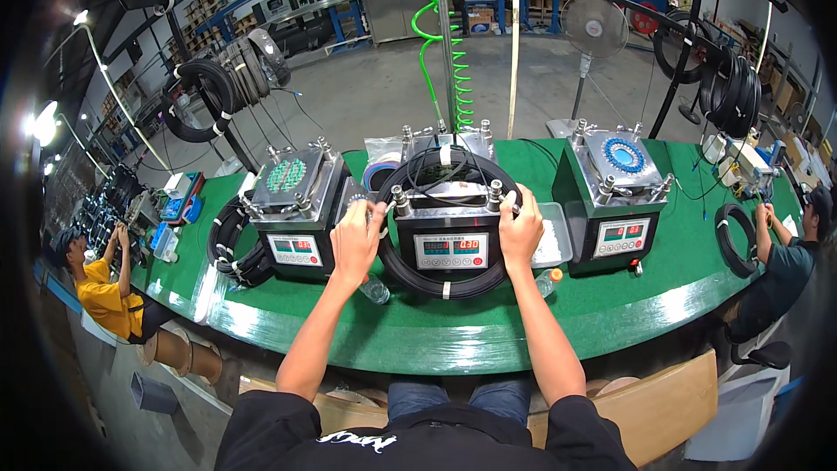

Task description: The person operates a wire winding machine to process and wind wire coils from a cable spool onto a machine base.

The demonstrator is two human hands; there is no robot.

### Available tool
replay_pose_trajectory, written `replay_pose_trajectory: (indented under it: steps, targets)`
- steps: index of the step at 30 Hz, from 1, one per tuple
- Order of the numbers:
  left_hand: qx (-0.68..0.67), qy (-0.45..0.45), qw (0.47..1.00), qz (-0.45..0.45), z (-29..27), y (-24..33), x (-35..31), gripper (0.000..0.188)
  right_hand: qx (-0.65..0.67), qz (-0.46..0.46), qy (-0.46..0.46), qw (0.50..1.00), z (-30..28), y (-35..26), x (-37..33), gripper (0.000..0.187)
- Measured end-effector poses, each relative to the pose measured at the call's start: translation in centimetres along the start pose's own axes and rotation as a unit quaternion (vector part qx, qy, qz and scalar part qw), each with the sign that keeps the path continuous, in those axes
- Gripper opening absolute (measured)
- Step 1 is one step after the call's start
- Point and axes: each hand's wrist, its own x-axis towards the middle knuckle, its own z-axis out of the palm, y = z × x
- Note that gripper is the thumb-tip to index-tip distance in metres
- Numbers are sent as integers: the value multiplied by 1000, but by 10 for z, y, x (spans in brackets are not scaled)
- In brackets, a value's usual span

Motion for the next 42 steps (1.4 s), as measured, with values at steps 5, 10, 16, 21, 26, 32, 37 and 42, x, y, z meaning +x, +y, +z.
replay_pose_trajectory:
  steps: [5, 10, 16, 21, 26, 32, 37, 42]
  targets:
    - [-58, 64, 990, 115, 10, -9, 3, 26, 4, 3, -4, 1000, -1, -9, 0, 34]
    - [-102, -42, 992, -63, 0, -7, 9, 26, 8, 2, -3, 1000, 0, -5, 0, 34]
    - [-130, 45, 990, 37, 22, -9, -5, 24, 5, -1, -2, 1000, 0, -8, -2, 34]
    - [-234, 11, 972, -24, 46, 26, -15, 18, 37, 14, 99, 994, 3, -9, -5, 27]
    - [-252, 2, 967, 22, 71, 41, -12, 16, -27, -60, 99, 993, 0, -4, -8, 43]
    - [-81, 146, 983, 75, 59, 24, 11, 15, 38, -76, 58, 995, 0, -3, -11, 30]
    - [-67, 109, 981, 146, 53, 3, 19, 36, 6, -156, 44, 987, -11, 6, -19, 30]
    - [-142, 168, 974, 54, 51, -4, 27, 70, 155, 42, -108, 981, -34, -9, -1, 38]
